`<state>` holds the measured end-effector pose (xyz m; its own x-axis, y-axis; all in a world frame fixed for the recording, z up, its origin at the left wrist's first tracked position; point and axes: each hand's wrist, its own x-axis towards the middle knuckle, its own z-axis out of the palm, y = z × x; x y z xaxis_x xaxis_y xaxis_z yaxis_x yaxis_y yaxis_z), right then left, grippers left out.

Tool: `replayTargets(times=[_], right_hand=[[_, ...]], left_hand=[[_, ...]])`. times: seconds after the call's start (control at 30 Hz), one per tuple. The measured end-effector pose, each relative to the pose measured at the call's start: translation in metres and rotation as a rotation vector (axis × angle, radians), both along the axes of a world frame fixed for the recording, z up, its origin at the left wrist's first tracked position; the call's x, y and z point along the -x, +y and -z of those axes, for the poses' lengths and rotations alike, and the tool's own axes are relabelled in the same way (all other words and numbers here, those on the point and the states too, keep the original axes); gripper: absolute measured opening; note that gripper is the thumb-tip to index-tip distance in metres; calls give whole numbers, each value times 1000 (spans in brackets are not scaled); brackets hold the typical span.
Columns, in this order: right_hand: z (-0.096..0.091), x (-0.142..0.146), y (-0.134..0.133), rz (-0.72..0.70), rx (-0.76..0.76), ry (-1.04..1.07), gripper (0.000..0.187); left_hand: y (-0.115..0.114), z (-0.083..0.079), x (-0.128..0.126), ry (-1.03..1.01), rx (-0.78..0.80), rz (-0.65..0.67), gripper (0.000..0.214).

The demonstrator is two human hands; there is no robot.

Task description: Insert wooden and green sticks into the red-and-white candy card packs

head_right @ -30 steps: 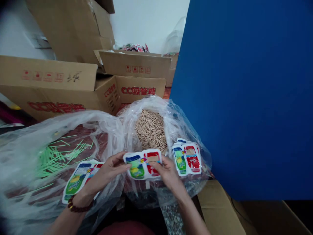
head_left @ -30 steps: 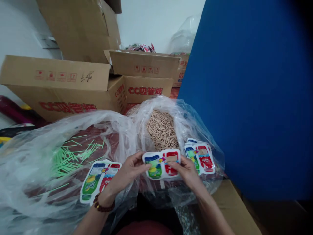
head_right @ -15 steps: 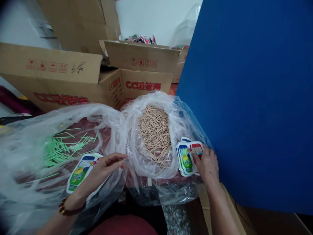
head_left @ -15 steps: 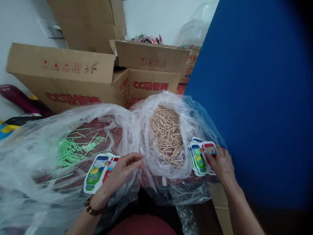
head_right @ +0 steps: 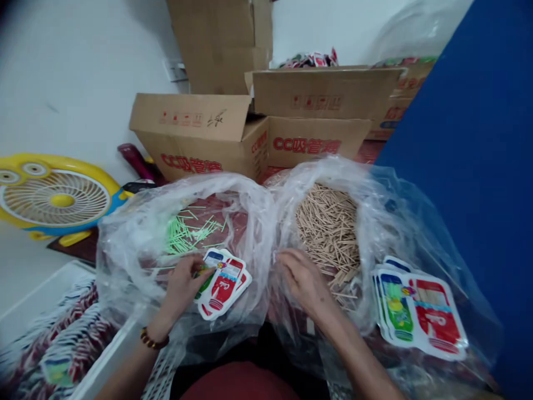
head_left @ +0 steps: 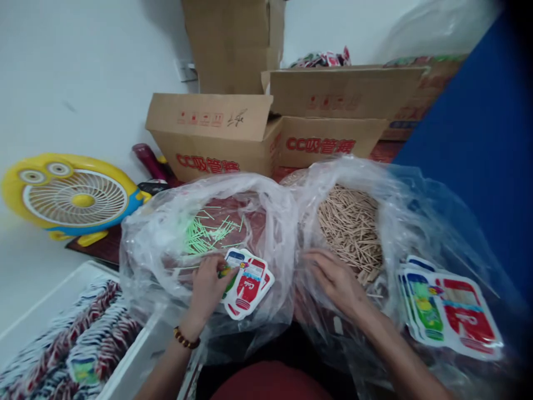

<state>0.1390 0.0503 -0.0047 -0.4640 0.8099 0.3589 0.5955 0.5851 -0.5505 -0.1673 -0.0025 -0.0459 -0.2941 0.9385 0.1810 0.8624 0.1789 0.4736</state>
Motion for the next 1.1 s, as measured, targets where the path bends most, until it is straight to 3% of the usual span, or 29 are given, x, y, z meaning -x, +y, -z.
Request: replayTargets(times=[0.1, 0.23, 0.37, 0.6, 0.73, 0.9, 1.1], right_hand=[[-10, 57, 11, -87, 44, -173, 25], [-13, 120, 30, -120, 44, -525, 23], [-2, 154, 45, -195, 101, -743, 24], [-1, 173, 71, -237, 163, -746, 18], [-9, 228, 85, -308, 220, -593, 19], [-1, 305, 90, -331, 227, -605, 25], [13, 340, 78, -281, 168, -710, 36]], left_hand=[[0, 0, -8, 168, 11, -8, 34], [4, 1, -6, 189, 50, -47, 39], [5, 4, -1, 101, 74, -18, 34], [4, 9, 5, -211, 2, -60, 21], [4, 9, 10, -360, 0, -57, 14], [4, 12, 12, -388, -13, -44, 4], [4, 20, 12, -414, -40, -39, 25]])
